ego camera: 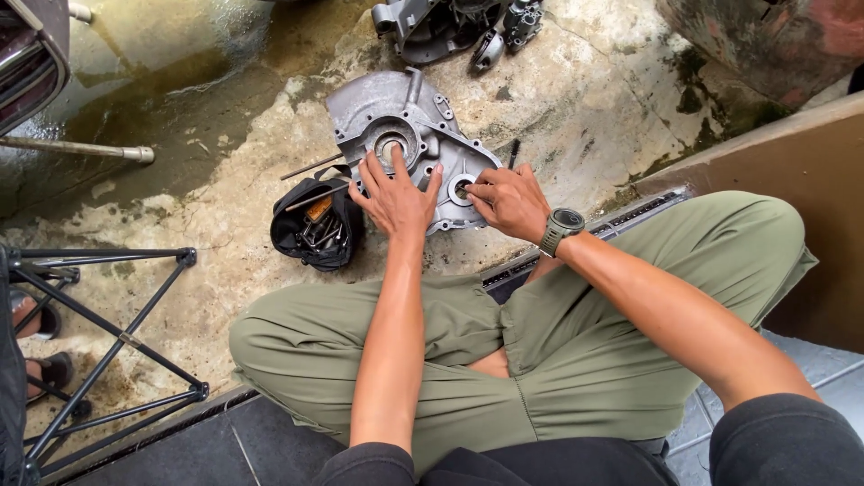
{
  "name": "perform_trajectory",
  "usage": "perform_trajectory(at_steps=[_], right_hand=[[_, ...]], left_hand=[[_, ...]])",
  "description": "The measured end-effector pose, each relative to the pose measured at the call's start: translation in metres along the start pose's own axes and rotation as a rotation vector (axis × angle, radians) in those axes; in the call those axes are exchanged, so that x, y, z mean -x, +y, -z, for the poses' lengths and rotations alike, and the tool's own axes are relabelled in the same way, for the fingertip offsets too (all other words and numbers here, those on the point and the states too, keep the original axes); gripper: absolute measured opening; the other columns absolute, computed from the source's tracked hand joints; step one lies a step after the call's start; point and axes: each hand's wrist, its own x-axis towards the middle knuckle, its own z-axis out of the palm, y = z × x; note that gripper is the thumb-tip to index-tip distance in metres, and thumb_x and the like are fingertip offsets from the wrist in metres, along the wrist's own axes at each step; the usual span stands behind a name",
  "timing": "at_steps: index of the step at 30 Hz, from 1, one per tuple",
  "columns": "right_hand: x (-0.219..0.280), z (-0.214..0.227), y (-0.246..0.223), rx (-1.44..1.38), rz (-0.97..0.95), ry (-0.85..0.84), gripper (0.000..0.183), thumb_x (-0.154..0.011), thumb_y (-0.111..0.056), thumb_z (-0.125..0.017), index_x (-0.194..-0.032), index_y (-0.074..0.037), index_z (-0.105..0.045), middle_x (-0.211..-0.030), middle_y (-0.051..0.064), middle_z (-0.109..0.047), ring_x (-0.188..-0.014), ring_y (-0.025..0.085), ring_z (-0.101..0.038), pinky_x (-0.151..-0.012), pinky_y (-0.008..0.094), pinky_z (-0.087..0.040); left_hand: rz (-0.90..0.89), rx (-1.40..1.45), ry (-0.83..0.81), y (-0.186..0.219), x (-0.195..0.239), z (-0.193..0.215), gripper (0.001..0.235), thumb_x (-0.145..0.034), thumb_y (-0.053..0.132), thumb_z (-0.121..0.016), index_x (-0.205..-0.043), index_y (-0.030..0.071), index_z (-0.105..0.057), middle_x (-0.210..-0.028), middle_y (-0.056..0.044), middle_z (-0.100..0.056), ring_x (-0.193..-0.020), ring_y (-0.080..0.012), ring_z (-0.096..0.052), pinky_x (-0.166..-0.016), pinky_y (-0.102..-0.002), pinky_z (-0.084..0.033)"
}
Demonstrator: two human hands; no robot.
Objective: Cleaning and scraping old gasket material from a motorcycle engine casing using a small tool.
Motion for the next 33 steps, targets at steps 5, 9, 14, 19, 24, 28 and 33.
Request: perform_trajectory(at_steps=[5,9,14,19,24,28,33], right_hand=[[0.004,-0.004,-0.001,-0.006,-0.04,0.053,0.017,-0.101,-0.032,-0.061,-0.101,-0.025,-0.077,-0.099,-0.003,-0.07,-0.093,0.022,-0.068,-0.078,0.039,-0.041],[0.004,0.004,-0.009,0.029,-0.028,0.059,0.017,-0.1,-0.033,-0.061,-0.097,-0.026,-0.076,-0.096,-0.004,-0.069,-0.092,0.021,-0.065,-0.077,0.04,-0.043],[0.006,-0.007,-0.011,0.049,-0.039,0.113,0.015,-0.099,-0.033,-0.063,-0.096,-0.025,-0.076,-0.096,-0.002,-0.067,-0.09,0.023,-0.064,-0.078,0.041,-0.042],[0.005,0.001,-0.015,0.055,-0.034,0.131,0.015,-0.1,-0.03,-0.063,-0.097,-0.023,-0.075,-0.096,0.0,-0.062,-0.089,0.024,-0.062,-0.078,0.04,-0.041],[0.01,-0.006,-0.015,-0.01,-0.052,0.122,0.015,-0.099,-0.028,-0.065,-0.101,-0.02,-0.077,-0.095,0.003,-0.063,-0.089,0.026,-0.064,-0.076,0.042,-0.042],[0.014,-0.011,-0.009,-0.082,-0.104,0.096,0.015,-0.097,-0.027,-0.064,-0.098,-0.021,-0.078,-0.093,0.003,-0.063,-0.088,0.028,-0.063,-0.073,0.043,-0.043],[0.009,-0.003,-0.016,-0.069,-0.116,0.128,0.012,-0.093,-0.028,-0.067,-0.084,-0.023,-0.073,-0.092,-0.001,-0.06,-0.087,0.025,-0.063,-0.083,0.042,-0.037]], left_hand=[[-0.033,0.002,-0.125,0.001,-0.001,0.004,0.072,-0.083,0.066,-0.07,-0.134,0.017,-0.06,-0.141,-0.026,-0.048,-0.138,-0.0421,-0.043,-0.11,-0.065,-0.022],[-0.036,0.023,-0.175,0.001,-0.002,0.008,0.068,-0.084,0.062,-0.072,-0.132,0.015,-0.062,-0.142,-0.028,-0.047,-0.139,-0.0429,-0.041,-0.11,-0.065,-0.019],[-0.019,0.026,-0.219,0.0,0.0,-0.004,0.07,-0.083,0.062,-0.074,-0.135,0.016,-0.061,-0.145,-0.027,-0.044,-0.142,-0.0417,-0.038,-0.112,-0.066,-0.019],[0.001,0.041,-0.228,0.001,0.001,0.004,0.071,-0.083,0.062,-0.075,-0.136,0.018,-0.059,-0.146,-0.022,-0.045,-0.143,-0.0391,-0.035,-0.112,-0.065,-0.02],[0.097,0.162,-0.434,0.008,-0.011,0.028,0.08,-0.088,0.076,-0.057,-0.139,0.014,-0.059,-0.146,-0.017,-0.048,-0.146,-0.0343,-0.032,-0.116,-0.063,-0.013],[0.06,0.141,-0.555,0.012,-0.015,0.046,0.087,-0.081,0.064,-0.071,-0.147,0.013,-0.05,-0.149,-0.016,-0.044,-0.148,-0.0363,-0.024,-0.117,-0.064,-0.013],[0.025,0.129,-0.644,0.008,-0.014,0.052,0.096,-0.079,0.061,-0.078,-0.154,0.016,-0.039,-0.154,-0.013,-0.038,-0.151,-0.036,-0.018,-0.119,-0.064,-0.009]])
